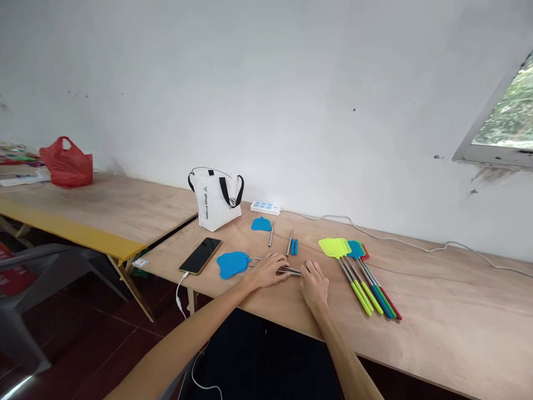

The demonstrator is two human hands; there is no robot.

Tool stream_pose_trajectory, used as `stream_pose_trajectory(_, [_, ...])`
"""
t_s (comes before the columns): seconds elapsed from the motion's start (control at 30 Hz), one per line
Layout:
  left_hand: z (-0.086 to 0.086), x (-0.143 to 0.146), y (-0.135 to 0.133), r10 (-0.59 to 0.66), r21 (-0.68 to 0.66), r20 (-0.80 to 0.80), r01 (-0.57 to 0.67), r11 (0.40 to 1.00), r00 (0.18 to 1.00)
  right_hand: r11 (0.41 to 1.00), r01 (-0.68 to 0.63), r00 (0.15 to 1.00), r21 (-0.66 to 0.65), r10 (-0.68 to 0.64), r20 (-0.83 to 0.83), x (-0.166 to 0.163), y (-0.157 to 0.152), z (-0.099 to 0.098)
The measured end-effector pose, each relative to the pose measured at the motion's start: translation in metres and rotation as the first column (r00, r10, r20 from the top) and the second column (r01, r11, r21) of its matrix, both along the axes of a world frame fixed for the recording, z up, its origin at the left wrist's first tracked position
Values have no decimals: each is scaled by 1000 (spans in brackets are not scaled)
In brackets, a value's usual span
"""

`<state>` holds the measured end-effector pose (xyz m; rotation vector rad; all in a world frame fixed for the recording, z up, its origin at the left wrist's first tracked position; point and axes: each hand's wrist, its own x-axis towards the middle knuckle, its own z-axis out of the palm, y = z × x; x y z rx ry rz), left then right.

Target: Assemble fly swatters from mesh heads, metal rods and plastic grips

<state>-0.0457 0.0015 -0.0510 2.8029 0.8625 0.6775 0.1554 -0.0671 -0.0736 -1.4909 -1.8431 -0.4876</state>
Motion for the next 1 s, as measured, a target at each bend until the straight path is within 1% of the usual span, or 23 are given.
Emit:
stream_pose_trajectory(0.1, [1, -1, -4, 24, -10, 20, -24, 1000, 1000, 1000, 3, 1000, -12, -2, 13, -1, -2, -1])
stream_pose_trajectory(0.2, [-2, -5, -12, 91, -6, 38, -90, 996, 995, 1000, 12, 1000, -3, -12, 5, -1, -3, -2])
stream_pose_trajectory(0.33, [-7, -13, -31, 161, 27, 26, -162, 986, 987, 996, 78, 996, 36, -76, -36, 6, -1, -5])
stream_pose_trajectory(0.4, [-8, -18, -40, 191, 19, 19, -191, 981, 981, 990, 134, 989, 40, -132, -62, 12, -1, -11])
stream_pose_trajectory(0.5, [-8, -23, -48, 314, 3, 23, -314, 949, 949, 979, 203, 973, -29, -205, -102, 21, -4, -26])
stream_pose_trajectory(0.57, [-8, -26, -51, 352, -21, 31, -352, 936, 935, 980, 178, 975, -91, -188, -115, 27, -8, -36])
stream_pose_trajectory(0.63, [-8, -30, -51, 325, -69, 47, -321, 945, 945, 987, 110, 984, -120, -125, -130, 31, -13, -43])
stream_pose_trajectory(0.73, [-6, -37, -52, 258, -180, 89, -239, 954, 962, 992, 41, 989, -119, -58, -139, 33, -22, -43])
stream_pose_trajectory(0.8, [-4, -40, -54, 236, -243, 115, -203, 949, 965, 990, 63, 988, -126, -80, -131, 33, -28, -39])
stream_pose_trajectory(0.87, [-1, -41, -55, 218, -271, 134, -176, 946, 967, 982, 127, 981, -142, -146, -130, 31, -32, -33])
stream_pose_trajectory(0.93, [1, -41, -56, 181, -261, 135, -141, 955, 974, 973, 173, 972, -154, -194, -134, 28, -35, -28])
stream_pose_trajectory(1.0, [3, -39, -57, 143, -223, 120, -114, 968, 982, 973, 171, 971, -157, -194, -143, 26, -36, -25])
